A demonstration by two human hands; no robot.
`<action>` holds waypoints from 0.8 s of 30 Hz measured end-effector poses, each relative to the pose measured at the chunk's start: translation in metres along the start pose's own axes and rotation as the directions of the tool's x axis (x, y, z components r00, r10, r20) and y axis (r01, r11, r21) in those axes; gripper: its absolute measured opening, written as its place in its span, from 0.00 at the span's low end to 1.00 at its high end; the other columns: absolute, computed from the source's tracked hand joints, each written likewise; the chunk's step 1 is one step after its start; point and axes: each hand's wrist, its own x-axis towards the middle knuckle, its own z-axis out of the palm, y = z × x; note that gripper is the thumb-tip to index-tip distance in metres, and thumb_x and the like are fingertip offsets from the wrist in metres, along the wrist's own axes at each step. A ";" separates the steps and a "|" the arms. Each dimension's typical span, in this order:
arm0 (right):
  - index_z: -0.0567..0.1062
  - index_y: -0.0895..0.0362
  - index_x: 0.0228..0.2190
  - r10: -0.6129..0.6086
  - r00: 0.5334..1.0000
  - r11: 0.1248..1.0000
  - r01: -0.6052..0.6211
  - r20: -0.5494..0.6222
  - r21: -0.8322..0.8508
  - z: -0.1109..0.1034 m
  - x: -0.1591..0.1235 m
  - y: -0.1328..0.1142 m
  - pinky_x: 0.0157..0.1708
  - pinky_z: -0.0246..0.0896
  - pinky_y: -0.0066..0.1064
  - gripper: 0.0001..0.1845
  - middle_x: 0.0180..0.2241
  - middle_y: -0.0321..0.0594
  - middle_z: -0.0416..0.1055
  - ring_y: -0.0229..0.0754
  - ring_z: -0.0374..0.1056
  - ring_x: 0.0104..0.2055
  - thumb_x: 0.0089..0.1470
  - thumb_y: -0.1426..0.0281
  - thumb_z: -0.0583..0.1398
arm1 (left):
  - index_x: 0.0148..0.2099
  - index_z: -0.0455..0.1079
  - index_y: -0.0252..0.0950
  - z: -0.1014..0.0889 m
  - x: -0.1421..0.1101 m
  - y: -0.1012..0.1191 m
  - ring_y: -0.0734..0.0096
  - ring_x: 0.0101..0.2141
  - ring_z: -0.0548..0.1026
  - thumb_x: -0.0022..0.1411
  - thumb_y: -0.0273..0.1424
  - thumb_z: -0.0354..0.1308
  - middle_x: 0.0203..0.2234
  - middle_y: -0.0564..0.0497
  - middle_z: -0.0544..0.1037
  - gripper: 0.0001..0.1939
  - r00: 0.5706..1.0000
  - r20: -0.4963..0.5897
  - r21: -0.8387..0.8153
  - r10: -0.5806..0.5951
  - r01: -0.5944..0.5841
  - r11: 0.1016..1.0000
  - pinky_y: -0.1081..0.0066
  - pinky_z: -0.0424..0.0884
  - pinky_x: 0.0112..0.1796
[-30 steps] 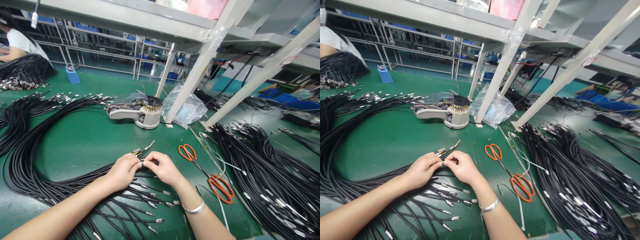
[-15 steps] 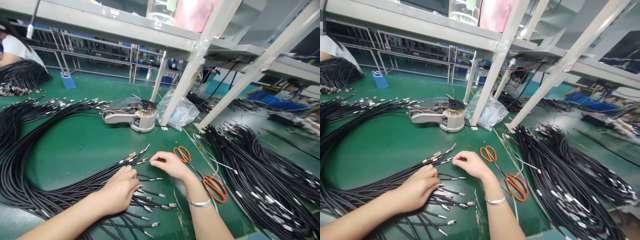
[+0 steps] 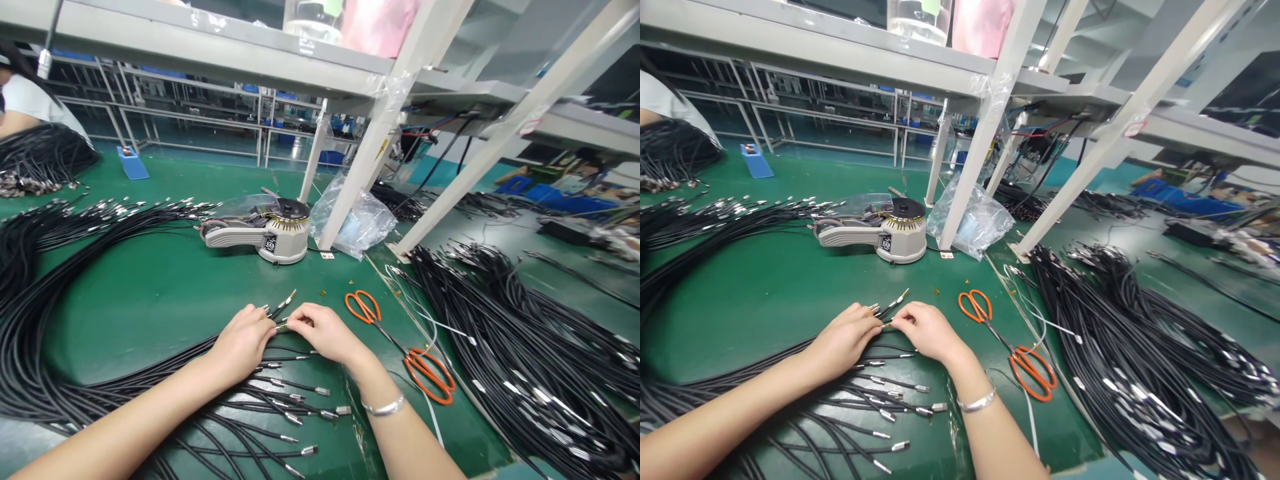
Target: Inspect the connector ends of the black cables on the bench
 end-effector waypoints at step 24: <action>0.72 0.60 0.23 0.109 0.993 0.963 -0.114 0.032 0.245 0.001 -0.003 -0.005 0.25 0.57 0.24 0.07 0.21 0.35 0.68 0.33 0.61 0.23 0.46 0.68 0.59 | 0.34 0.68 0.35 0.002 0.002 0.007 0.66 0.32 0.65 0.63 0.29 0.43 0.27 0.49 0.73 0.13 0.999 -0.019 -0.120 -0.051 0.048 0.992 0.66 0.62 0.36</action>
